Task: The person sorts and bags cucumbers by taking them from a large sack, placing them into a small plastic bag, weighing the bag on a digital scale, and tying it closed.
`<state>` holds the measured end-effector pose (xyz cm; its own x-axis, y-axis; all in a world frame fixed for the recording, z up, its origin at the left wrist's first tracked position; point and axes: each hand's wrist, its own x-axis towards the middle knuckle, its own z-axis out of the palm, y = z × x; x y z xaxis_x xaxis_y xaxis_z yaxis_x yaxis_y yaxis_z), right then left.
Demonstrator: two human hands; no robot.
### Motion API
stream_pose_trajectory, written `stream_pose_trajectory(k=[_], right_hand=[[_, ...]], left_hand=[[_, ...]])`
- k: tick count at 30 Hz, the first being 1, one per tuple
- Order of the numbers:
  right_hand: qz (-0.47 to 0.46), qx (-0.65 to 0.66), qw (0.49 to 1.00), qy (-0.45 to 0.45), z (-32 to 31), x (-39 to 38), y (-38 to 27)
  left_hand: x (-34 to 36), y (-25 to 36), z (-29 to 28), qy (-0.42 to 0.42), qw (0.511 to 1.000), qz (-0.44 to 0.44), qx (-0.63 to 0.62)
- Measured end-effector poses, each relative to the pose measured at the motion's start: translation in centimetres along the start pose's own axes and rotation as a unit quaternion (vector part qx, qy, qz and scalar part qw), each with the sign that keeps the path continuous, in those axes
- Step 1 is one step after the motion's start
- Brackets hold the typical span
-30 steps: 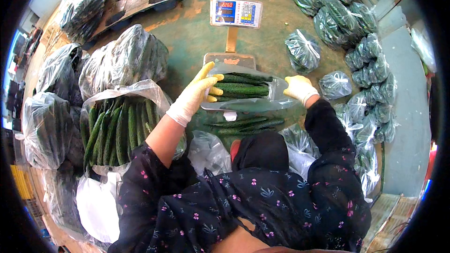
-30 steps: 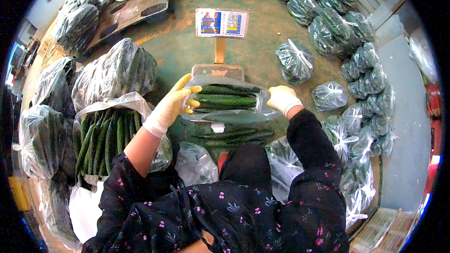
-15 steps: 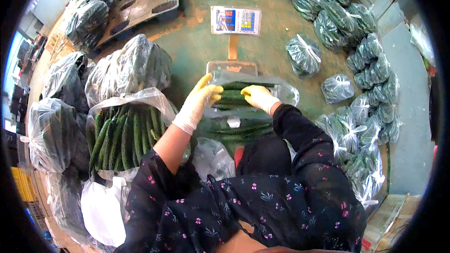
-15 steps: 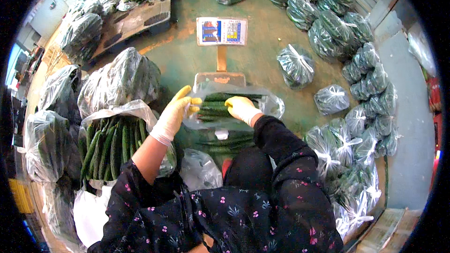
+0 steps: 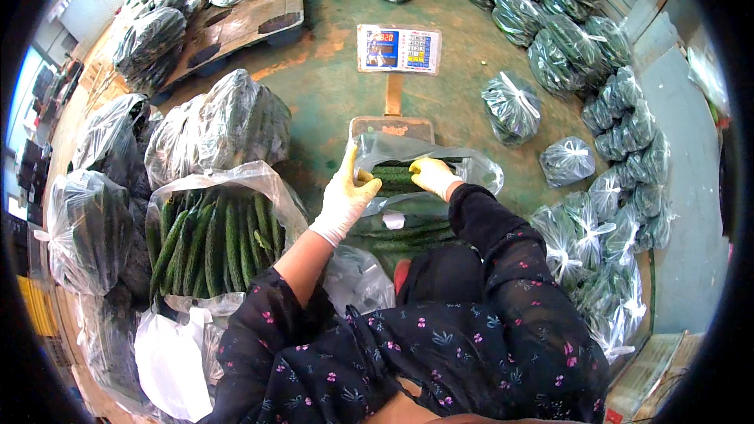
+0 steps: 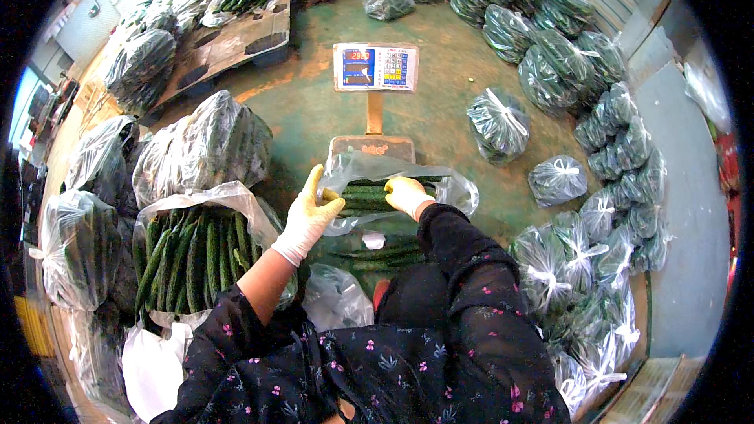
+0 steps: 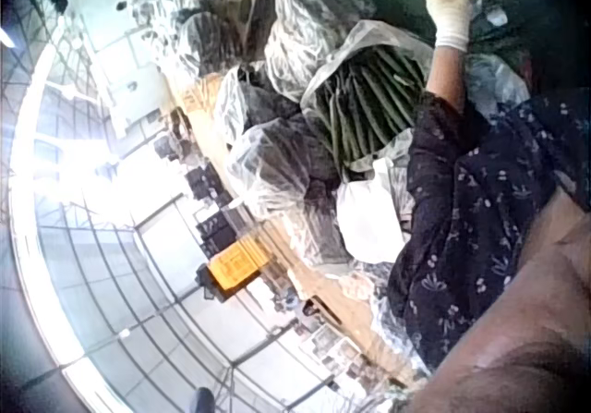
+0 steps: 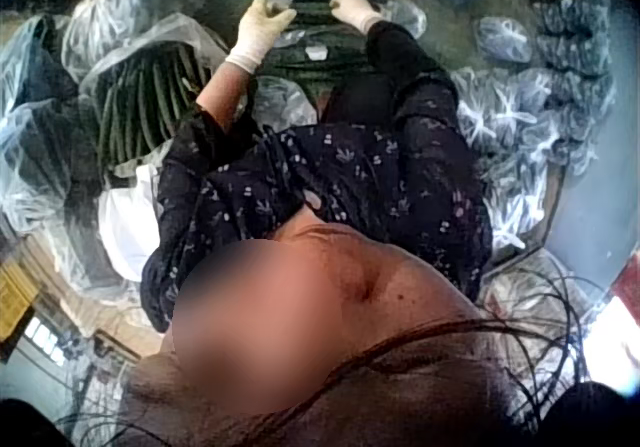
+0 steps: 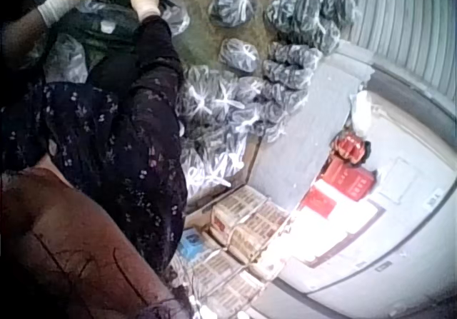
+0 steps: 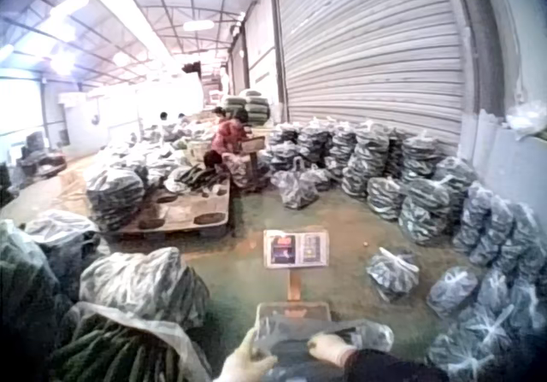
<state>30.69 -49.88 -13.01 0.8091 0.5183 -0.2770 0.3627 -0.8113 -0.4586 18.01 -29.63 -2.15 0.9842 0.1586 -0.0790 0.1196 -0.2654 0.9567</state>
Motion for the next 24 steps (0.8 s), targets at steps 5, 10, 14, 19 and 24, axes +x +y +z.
stream_pose_trajectory(k=[5, 10, 14, 19, 24], right_hand=[[0.026, -0.016, 0.999, -0.007, 0.7, 0.8, 0.8], [0.049, -0.088, 0.995, 0.016, 1.4, 1.0, 1.9], [0.071, -0.249, 0.966, -0.017, 3.4, 0.3, 3.1], [0.001, -0.188, 0.982, -0.016, 1.2, 0.4, 2.2], [-0.076, -0.084, 0.992, 0.064, 0.5, 2.5, 0.9]], left_hand=[[-0.1, -1.0, 0.0, 0.030, 0.991, 0.047, 0.122], [0.0, -1.1, -0.7, 0.072, 0.989, 0.025, 0.128], [0.3, 1.0, -1.7, 0.029, 0.973, -0.048, -0.225], [0.7, 2.7, -2.4, -0.001, 0.960, -0.009, -0.280], [0.5, 2.9, -2.6, 0.001, 0.957, -0.007, -0.291]])
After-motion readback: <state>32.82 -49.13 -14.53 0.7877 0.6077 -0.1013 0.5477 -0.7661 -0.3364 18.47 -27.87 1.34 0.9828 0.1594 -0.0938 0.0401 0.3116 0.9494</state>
